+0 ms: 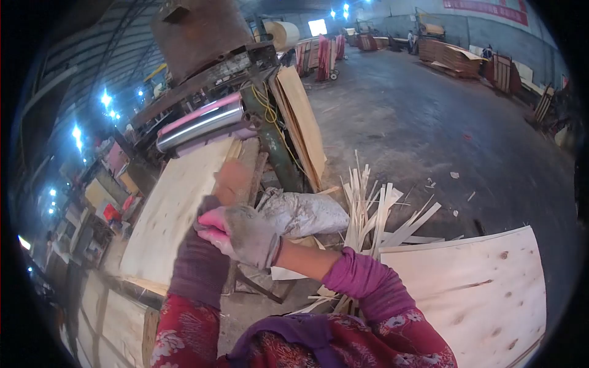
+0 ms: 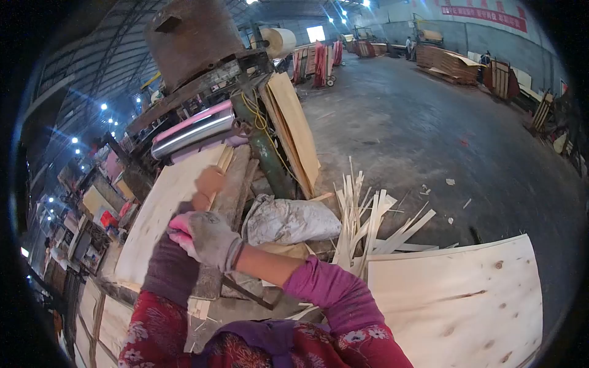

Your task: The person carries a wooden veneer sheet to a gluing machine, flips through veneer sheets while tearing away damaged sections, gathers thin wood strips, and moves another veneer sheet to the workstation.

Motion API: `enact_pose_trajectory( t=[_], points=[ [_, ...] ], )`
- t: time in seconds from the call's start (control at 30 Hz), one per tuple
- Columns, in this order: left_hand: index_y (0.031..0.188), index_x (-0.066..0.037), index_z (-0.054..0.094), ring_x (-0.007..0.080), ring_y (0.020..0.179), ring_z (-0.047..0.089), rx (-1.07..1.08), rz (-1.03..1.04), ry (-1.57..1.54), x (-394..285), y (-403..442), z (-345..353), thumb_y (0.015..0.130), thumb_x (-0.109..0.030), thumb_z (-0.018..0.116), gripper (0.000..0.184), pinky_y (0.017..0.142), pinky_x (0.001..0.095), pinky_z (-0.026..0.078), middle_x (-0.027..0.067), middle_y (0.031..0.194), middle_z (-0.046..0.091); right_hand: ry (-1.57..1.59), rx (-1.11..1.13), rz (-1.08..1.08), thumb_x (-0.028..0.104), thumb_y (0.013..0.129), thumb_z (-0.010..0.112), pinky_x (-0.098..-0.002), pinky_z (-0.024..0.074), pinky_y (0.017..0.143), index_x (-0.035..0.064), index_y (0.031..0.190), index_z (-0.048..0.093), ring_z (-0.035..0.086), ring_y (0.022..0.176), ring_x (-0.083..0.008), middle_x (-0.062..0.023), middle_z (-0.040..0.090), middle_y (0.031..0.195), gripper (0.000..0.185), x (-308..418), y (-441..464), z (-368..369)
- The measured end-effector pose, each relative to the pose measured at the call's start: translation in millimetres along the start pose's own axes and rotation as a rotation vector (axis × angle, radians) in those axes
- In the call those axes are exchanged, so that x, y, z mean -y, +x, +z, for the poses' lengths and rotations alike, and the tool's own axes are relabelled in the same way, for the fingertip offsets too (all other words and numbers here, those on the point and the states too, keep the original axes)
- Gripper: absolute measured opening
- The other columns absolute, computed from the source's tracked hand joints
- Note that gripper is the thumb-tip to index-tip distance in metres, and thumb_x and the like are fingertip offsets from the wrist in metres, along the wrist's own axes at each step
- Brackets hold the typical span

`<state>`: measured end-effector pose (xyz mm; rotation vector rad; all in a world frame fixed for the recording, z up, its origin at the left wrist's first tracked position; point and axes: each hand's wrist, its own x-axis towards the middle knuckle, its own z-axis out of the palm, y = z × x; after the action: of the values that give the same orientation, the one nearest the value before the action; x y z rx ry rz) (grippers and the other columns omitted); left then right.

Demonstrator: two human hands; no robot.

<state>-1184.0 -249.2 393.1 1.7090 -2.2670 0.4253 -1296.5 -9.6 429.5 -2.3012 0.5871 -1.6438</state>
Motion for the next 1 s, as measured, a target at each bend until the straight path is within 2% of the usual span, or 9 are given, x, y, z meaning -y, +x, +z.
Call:
enact_pose_trajectory(
  t=[0.1,0.23,0.3,0.53,0.63,0.73,0.8,0.83,1.0],
  points=[
    [0.083,-0.002,0.061,0.0211,0.048,0.055,-0.311,0.060,-0.245,145,101,52,0.079,-0.027,0.053,0.026,0.044,0.0296,0.046,0.0105,0.069,0.060,0.169,-0.036,0.149,0.024,0.079,0.058,-0.0341,0.0439,0.062,-0.0004,0.089,0.057,0.058,0.070,-0.0251,-0.0153,0.057,0.074,0.026,13,-13,2],
    [0.088,-0.008,0.056,0.0167,0.065,0.056,-0.110,-0.460,-0.972,59,44,-94,0.078,-0.017,0.047,0.016,0.059,0.0302,0.048,0.0027,0.069,0.055,0.346,-0.071,0.224,0.015,0.080,0.058,-0.0360,0.0446,0.062,0.0000,0.089,0.055,0.057,0.073,-0.0329,-0.0188,0.056,0.079,0.018,3,-25,24],
    [0.090,-0.008,0.048,0.0151,0.063,0.051,-0.322,-0.741,-2.133,41,44,-121,0.080,-0.017,0.044,0.014,0.064,0.0304,0.045,0.0007,0.070,0.050,0.288,-0.048,0.229,0.012,0.081,0.056,-0.0340,0.0450,0.065,-0.0006,0.094,0.053,0.058,0.074,-0.0273,-0.0178,0.058,0.081,0.018,-3,-28,35],
    [0.078,-0.006,0.046,0.0163,0.059,0.048,-0.476,-0.665,-2.439,36,64,-108,0.082,-0.015,0.040,0.012,0.059,0.0327,0.044,0.0026,0.065,0.047,0.956,-0.038,0.410,0.002,0.080,0.050,-0.0277,0.0447,0.072,-0.0001,0.104,0.049,0.056,0.082,-0.0153,-0.0076,0.060,0.089,0.024,2,-17,63],
    [0.078,-0.004,0.050,0.0163,0.057,0.049,-0.614,-0.719,-2.294,55,53,-105,0.081,-0.014,0.040,0.014,0.054,0.0342,0.044,0.0026,0.060,0.049,0.872,0.011,0.258,0.003,0.081,0.050,-0.0246,0.0449,0.074,-0.0003,0.105,0.050,0.056,0.085,-0.0136,-0.0061,0.060,0.094,0.024,10,-34,75],
    [0.079,-0.004,0.057,0.0233,0.059,0.057,-0.777,-0.592,-1.451,98,23,-107,0.080,-0.016,0.042,0.019,0.054,0.0389,0.046,0.0089,0.060,0.055,1.074,0.337,0.558,0.006,0.084,0.050,-0.0229,0.0447,0.077,-0.0022,0.109,0.049,0.055,0.088,-0.0111,-0.0067,0.059,0.096,0.026,44,-33,48],
    [0.078,-0.006,0.061,0.0306,0.066,0.061,-0.816,-0.379,-0.314,118,-4,-110,0.079,-0.021,0.047,0.020,0.059,0.0419,0.048,0.0150,0.065,0.060,0.974,0.271,0.512,0.010,0.085,0.051,-0.0223,0.0457,0.073,-0.0030,0.113,0.048,0.055,0.082,-0.0091,-0.0058,0.059,0.092,0.030,52,-34,24],
    [0.078,-0.006,0.061,0.0306,0.066,0.061,-0.816,-0.390,-0.314,119,-18,-111,0.079,-0.021,0.047,0.020,0.059,0.0419,0.048,0.0150,0.065,0.060,0.975,0.280,0.516,0.010,0.085,0.051,-0.0223,0.0457,0.073,-0.0030,0.113,0.048,0.055,0.082,-0.0091,-0.0058,0.059,0.092,0.030,54,-33,16],
    [0.079,-0.009,0.062,0.0310,0.078,0.061,-0.115,-0.110,0.267,132,-65,-81,0.072,-0.024,0.056,0.018,0.068,0.0420,0.048,0.0140,0.082,0.062,0.988,0.085,0.473,0.019,0.087,0.051,-0.0223,0.0462,0.071,0.0032,0.118,0.048,0.056,0.084,-0.0112,-0.0065,0.060,0.095,0.035,42,-13,14]
  ],
)
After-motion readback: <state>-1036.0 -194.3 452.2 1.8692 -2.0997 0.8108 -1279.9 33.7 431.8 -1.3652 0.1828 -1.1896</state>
